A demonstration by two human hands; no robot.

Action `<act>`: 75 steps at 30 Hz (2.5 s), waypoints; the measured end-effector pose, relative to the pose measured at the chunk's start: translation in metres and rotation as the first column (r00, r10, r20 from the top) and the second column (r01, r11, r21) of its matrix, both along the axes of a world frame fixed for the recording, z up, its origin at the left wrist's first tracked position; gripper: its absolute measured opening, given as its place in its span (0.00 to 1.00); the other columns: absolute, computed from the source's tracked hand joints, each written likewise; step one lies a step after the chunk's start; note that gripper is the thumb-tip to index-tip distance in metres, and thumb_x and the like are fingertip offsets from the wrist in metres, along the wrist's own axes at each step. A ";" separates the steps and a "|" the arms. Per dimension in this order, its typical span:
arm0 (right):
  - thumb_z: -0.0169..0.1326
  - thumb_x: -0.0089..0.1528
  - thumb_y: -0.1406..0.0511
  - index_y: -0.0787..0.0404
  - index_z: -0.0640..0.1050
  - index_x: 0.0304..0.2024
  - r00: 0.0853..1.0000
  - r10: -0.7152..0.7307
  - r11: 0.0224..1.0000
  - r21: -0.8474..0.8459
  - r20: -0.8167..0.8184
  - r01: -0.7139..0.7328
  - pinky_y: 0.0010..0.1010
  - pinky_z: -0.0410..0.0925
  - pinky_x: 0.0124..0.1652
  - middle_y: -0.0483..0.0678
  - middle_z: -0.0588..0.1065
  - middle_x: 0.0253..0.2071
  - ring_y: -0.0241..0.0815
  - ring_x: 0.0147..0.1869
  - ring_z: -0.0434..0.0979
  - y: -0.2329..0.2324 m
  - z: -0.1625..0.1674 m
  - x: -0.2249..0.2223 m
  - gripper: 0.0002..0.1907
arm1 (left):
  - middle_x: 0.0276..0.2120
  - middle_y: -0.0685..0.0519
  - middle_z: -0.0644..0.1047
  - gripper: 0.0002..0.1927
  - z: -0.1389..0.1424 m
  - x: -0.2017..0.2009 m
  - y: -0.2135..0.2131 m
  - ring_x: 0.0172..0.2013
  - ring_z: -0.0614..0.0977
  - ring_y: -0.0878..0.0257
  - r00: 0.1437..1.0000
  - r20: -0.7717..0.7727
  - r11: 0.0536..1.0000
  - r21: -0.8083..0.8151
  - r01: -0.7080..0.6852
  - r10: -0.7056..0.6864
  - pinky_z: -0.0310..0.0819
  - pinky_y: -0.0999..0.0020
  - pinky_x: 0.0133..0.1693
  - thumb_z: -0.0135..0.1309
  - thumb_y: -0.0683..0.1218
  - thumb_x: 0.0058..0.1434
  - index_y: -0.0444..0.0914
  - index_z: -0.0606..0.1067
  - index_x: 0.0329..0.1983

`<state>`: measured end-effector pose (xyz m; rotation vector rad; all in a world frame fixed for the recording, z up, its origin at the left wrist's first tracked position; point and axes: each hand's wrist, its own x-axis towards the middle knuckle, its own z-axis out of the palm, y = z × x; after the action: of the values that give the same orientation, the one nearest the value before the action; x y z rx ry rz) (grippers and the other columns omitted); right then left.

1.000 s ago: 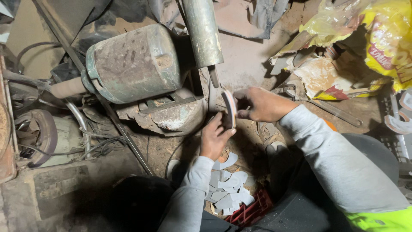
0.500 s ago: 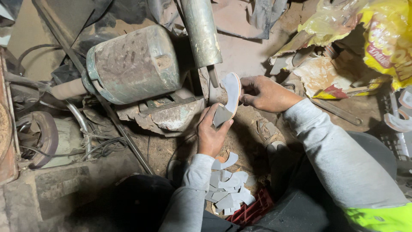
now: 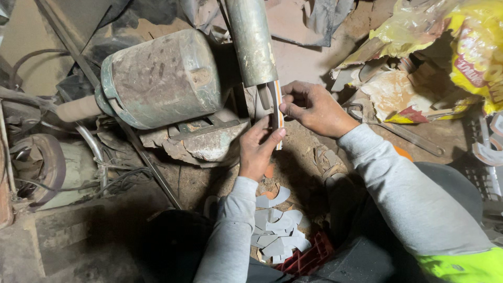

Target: The person uses a bench grinder to smooth the edges of small white shoe sole pieces. They hold each piece with both hands, rotate it to grind different edges, and place finished pieces into a red crate below.

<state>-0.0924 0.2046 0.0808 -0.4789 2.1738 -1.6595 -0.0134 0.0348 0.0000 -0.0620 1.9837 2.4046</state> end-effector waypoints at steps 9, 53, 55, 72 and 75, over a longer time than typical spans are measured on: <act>0.59 0.65 0.66 0.69 0.77 0.50 0.995 -0.039 0.997 0.056 -0.087 0.044 0.24 0.74 0.45 0.43 0.78 0.36 0.29 0.41 0.77 -0.009 -0.007 -0.014 0.14 | 0.36 0.56 0.78 0.22 0.019 -0.007 -0.006 0.35 0.78 0.70 0.999 0.044 0.993 0.116 0.023 -0.028 0.75 0.73 0.38 0.60 0.51 0.65 0.32 0.78 0.57; 0.58 0.64 0.67 0.67 0.73 0.52 0.976 0.045 0.999 0.028 -0.212 -0.040 0.29 0.70 0.53 0.47 0.76 0.44 0.35 0.50 0.75 0.025 0.017 -0.001 0.16 | 0.49 0.49 0.76 0.35 0.006 0.014 0.017 0.46 0.78 0.65 0.999 0.001 0.994 0.105 0.040 -0.040 0.75 0.70 0.38 0.59 0.37 0.62 0.30 0.63 0.72; 0.60 0.62 0.68 0.67 0.73 0.52 0.975 0.006 0.996 0.085 -0.220 0.013 0.28 0.71 0.49 0.46 0.76 0.42 0.34 0.47 0.75 0.015 0.012 -0.001 0.17 | 0.52 0.49 0.77 0.34 0.008 0.008 0.013 0.46 0.79 0.65 0.998 -0.011 0.978 0.197 0.069 -0.068 0.77 0.69 0.39 0.59 0.37 0.62 0.31 0.63 0.71; 0.60 0.63 0.70 0.68 0.76 0.49 0.996 -0.044 0.999 -0.034 -0.084 0.041 0.25 0.75 0.49 0.45 0.79 0.41 0.31 0.46 0.78 -0.006 -0.007 -0.015 0.13 | 0.55 0.47 0.77 0.30 0.016 -0.001 -0.003 0.46 0.81 0.63 0.985 0.021 0.917 0.368 0.152 -0.172 0.77 0.68 0.43 0.58 0.47 0.66 0.31 0.67 0.69; 0.61 0.63 0.69 0.68 0.77 0.49 0.995 -0.006 1.000 0.024 -0.096 0.008 0.27 0.74 0.49 0.45 0.80 0.40 0.32 0.45 0.79 -0.004 -0.007 -0.013 0.13 | 0.54 0.47 0.77 0.33 0.007 0.005 -0.002 0.46 0.80 0.63 0.989 0.043 0.939 0.324 0.118 -0.139 0.78 0.67 0.43 0.59 0.44 0.64 0.31 0.65 0.71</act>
<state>-0.1053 0.2010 0.0742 -0.5555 2.2638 -1.6427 -0.0086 0.0325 0.0068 -0.0034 1.4951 2.5651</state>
